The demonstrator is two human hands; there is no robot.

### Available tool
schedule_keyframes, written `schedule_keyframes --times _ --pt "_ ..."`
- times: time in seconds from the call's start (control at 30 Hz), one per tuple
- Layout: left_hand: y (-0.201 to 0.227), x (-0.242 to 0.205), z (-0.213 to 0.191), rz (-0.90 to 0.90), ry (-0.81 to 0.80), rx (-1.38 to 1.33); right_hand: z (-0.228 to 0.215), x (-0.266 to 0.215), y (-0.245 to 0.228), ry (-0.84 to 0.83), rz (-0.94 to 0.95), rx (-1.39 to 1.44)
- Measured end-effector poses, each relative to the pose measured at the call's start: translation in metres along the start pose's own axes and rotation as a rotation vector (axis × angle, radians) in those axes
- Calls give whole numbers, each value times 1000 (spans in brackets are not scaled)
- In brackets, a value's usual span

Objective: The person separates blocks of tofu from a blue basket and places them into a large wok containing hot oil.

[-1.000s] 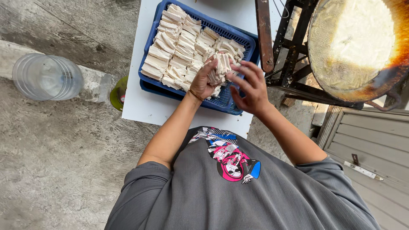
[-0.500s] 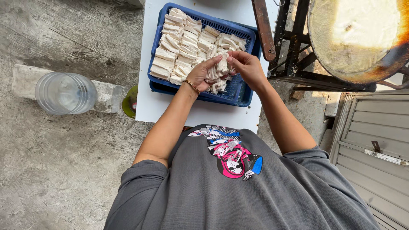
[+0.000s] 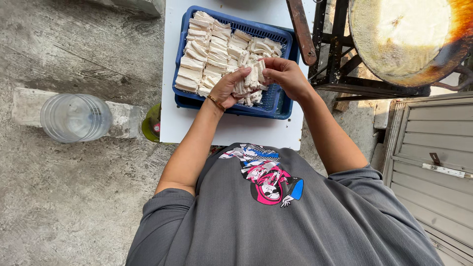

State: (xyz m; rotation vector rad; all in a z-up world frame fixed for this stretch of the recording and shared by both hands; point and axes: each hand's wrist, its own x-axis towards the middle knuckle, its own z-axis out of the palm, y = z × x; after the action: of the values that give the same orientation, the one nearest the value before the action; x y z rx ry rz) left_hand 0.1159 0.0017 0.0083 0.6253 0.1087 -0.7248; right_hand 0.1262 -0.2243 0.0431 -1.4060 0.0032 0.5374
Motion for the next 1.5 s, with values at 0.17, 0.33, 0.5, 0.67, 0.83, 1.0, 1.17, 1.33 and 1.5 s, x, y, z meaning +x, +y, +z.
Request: schedule_keyframes --times 0.17,0.33,0.5,0.67,0.83,1.0,1.17,1.33,1.5 --pt "4 -5 4 -11 -17 58 -1 -2 -2 68 31 89" --pt "9 -5 4 -27 -19 112 1 -14 -12 22 27 40" --pt "12 0 14 -55 -41 130 -2 -16 -14 17 11 24" --pt "18 5 21 -88 -76 154 -6 -22 -19 45 46 152" --pt "19 11 23 -98 -112 154 -8 -20 -7 40 27 133" --pt "25 11 25 -107 -125 156 -13 -19 -2 45 31 291" --pt "24 12 24 -81 -97 166 -7 -12 3 86 39 190" --pt "22 13 16 -64 -25 150 -8 -6 8 99 20 243" --pt "21 7 13 -52 -18 112 -4 -15 -13 55 89 359"
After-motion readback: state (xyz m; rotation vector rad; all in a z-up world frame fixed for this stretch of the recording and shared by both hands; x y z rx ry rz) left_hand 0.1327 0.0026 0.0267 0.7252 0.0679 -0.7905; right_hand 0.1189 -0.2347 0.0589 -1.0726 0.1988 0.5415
